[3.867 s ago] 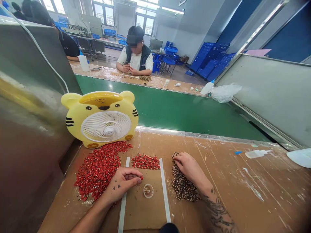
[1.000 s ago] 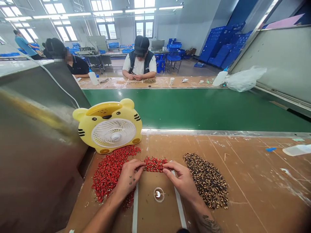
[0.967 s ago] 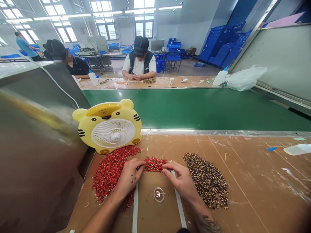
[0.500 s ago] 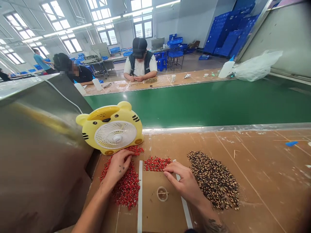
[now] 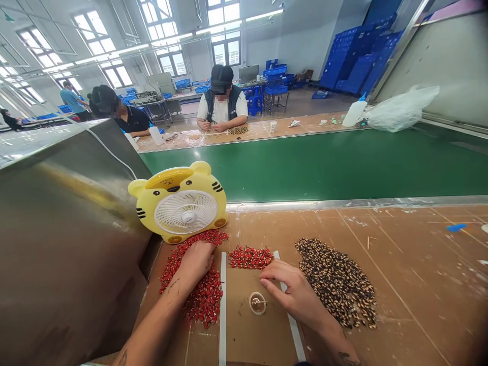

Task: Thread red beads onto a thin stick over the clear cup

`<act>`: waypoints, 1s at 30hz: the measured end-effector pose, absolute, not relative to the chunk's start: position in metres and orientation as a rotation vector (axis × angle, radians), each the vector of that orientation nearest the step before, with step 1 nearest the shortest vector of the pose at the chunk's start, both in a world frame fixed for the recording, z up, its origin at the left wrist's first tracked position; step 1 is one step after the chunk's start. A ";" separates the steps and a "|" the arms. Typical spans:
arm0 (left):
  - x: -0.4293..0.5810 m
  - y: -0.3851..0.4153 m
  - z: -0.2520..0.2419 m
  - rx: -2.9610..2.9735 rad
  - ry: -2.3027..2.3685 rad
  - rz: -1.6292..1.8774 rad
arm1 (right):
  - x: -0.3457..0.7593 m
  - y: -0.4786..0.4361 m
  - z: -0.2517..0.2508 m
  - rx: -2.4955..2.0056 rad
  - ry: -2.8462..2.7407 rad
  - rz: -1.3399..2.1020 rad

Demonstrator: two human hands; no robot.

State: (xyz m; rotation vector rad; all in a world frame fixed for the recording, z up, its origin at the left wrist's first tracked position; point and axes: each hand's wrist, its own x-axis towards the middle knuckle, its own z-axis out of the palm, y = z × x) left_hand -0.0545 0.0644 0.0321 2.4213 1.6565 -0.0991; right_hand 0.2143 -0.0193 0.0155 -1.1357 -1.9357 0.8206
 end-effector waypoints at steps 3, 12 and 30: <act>-0.049 0.066 0.030 2.419 1.662 -0.073 | 0.219 -0.026 0.016 -1.146 -1.974 0.850; -0.045 0.050 0.031 2.244 1.545 0.335 | 0.234 -0.046 0.007 -1.347 -1.944 0.982; -0.027 0.013 0.001 0.999 0.925 0.896 | 0.203 -0.034 0.020 -1.160 -2.460 0.458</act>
